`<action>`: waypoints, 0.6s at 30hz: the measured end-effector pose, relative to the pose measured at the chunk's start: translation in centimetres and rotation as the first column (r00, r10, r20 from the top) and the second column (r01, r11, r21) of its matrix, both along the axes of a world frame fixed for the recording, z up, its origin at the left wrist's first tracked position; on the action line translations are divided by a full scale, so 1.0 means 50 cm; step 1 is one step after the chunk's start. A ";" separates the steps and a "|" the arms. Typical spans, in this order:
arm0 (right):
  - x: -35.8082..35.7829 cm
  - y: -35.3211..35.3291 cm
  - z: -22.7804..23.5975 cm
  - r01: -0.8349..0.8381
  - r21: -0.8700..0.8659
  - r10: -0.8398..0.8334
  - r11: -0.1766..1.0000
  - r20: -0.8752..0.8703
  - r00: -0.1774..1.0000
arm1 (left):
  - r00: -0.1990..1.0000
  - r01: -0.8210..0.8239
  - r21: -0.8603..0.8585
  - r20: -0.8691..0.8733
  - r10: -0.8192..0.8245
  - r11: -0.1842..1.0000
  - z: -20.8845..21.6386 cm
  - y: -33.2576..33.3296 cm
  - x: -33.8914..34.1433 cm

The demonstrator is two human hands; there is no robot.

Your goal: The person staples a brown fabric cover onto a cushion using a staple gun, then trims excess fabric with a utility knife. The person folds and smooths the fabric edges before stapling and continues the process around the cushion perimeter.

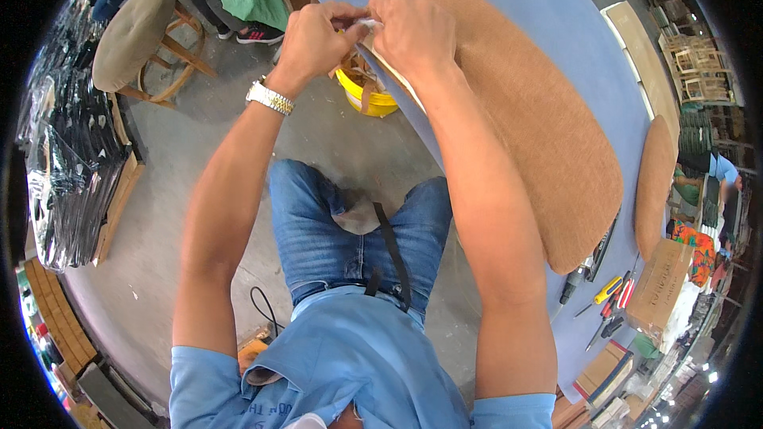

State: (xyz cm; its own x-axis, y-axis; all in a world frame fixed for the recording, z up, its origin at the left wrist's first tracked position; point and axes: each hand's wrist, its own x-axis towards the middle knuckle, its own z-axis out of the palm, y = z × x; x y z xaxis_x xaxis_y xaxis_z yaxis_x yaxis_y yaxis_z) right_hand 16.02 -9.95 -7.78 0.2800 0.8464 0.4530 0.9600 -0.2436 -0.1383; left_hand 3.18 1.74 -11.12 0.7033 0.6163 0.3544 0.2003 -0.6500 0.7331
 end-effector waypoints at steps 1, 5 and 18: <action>0.000 -0.001 -0.002 -0.012 0.034 0.011 0.999 0.004 1.000 | 1.000 0.004 0.000 -0.023 -0.004 1.000 0.002 0.001 0.000; 0.009 -0.006 -0.024 -0.035 0.079 0.039 0.996 -0.044 0.998 | 0.997 0.014 -0.010 -0.079 -0.014 1.000 0.008 -0.001 0.002; -0.005 -0.053 0.017 -0.129 0.201 0.162 0.971 -0.160 0.974 | 0.963 0.265 -0.574 0.203 -0.179 0.775 0.003 0.034 0.011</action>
State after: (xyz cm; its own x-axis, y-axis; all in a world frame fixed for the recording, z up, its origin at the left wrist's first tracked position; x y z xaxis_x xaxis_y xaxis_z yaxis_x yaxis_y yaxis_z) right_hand 15.76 -12.60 -6.91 0.2489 0.7880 0.5630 0.9400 -0.0565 -0.3365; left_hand 3.72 3.43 -10.96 0.8212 0.5664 0.0699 -0.0190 -0.0952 0.9953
